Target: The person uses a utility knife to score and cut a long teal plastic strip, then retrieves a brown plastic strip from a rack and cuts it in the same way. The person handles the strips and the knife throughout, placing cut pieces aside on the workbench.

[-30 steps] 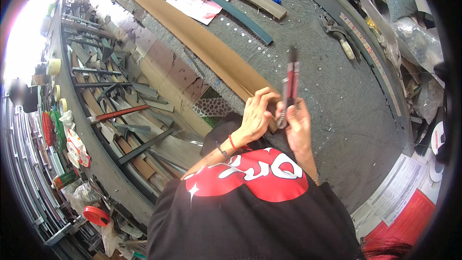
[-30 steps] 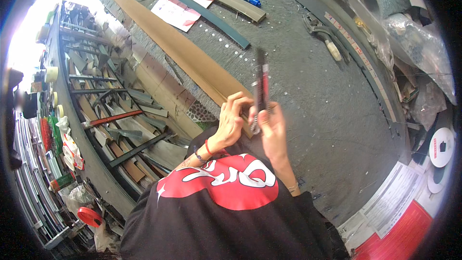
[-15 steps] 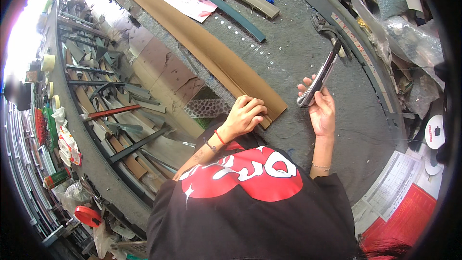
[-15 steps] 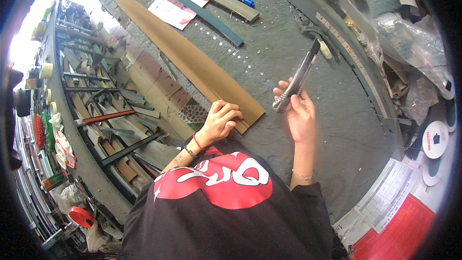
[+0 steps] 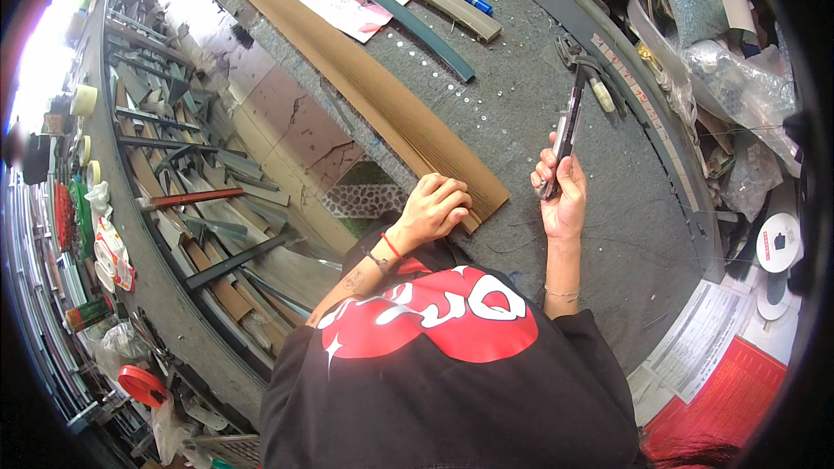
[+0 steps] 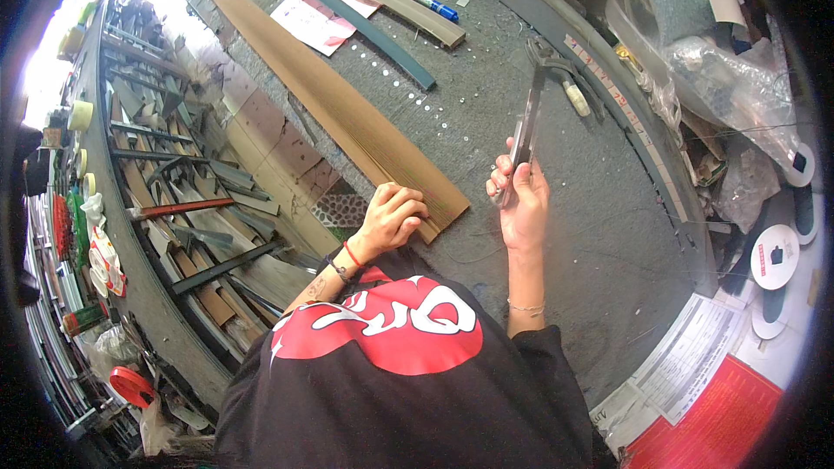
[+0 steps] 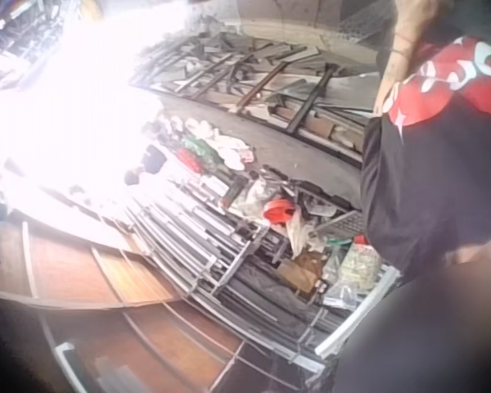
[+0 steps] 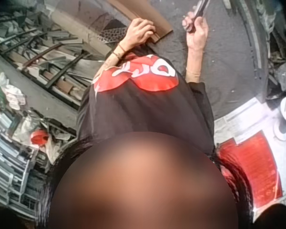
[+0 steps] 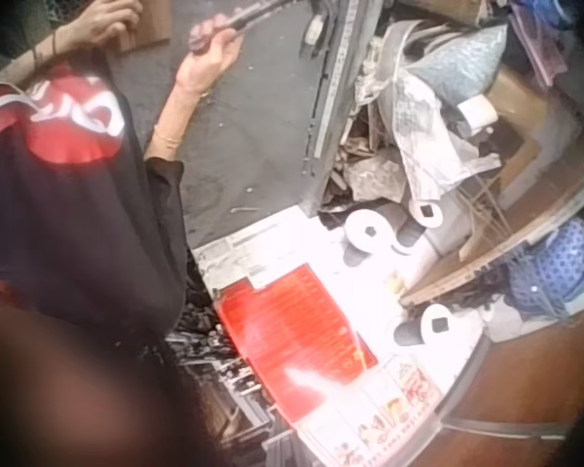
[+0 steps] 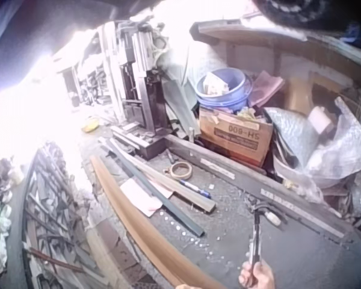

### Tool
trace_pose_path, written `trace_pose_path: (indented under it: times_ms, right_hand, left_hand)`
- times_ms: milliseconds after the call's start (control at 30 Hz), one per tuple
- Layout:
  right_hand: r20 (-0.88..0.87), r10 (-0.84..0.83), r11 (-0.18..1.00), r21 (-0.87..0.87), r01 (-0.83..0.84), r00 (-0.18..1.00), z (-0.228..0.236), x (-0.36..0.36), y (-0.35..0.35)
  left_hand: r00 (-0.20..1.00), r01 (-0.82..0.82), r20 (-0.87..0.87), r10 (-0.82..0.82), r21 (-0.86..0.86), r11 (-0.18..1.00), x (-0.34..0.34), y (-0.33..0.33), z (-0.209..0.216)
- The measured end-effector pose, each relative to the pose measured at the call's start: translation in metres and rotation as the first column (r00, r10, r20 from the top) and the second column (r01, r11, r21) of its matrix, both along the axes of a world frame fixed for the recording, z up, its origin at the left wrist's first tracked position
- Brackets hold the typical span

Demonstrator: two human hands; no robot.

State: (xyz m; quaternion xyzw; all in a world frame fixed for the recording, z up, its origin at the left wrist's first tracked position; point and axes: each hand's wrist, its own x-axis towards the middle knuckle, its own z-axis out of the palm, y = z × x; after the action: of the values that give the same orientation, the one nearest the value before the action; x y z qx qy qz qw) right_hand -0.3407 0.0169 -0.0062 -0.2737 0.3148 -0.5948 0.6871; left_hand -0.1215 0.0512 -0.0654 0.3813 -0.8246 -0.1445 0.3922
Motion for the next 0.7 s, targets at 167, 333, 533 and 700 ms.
trace_pose_path:
  times_ms: [167, 333, 533, 700]
  right_hand:
    - [-0.099, -0.021, 0.999, 0.026, 0.024, 0.995, 0.007, 0.003, 0.002]
    - [-0.169, -0.018, 0.999, -0.054, 0.009, 0.985, -0.002, 0.0, 0.003]
    - [-0.139, -0.077, 0.997, 0.015, 0.08, 0.987, -0.014, -0.008, 0.005]
    - [-0.071, -0.169, 0.985, -0.045, 0.166, 0.983, -0.003, -0.024, 0.004]
  left_hand:
    - [1.0, 0.028, 0.011, -0.027, -0.048, 0.998, 0.003, 0.001, -0.003]
    - [1.0, 0.009, 0.014, -0.009, -0.04, 0.999, 0.002, 0.0, -0.006]
    - [1.0, 0.0, 0.002, 0.0, -0.026, 1.0, 0.001, 0.0, -0.006]
    - [1.0, -0.022, 0.002, 0.022, -0.048, 0.999, -0.001, 0.0, -0.007]
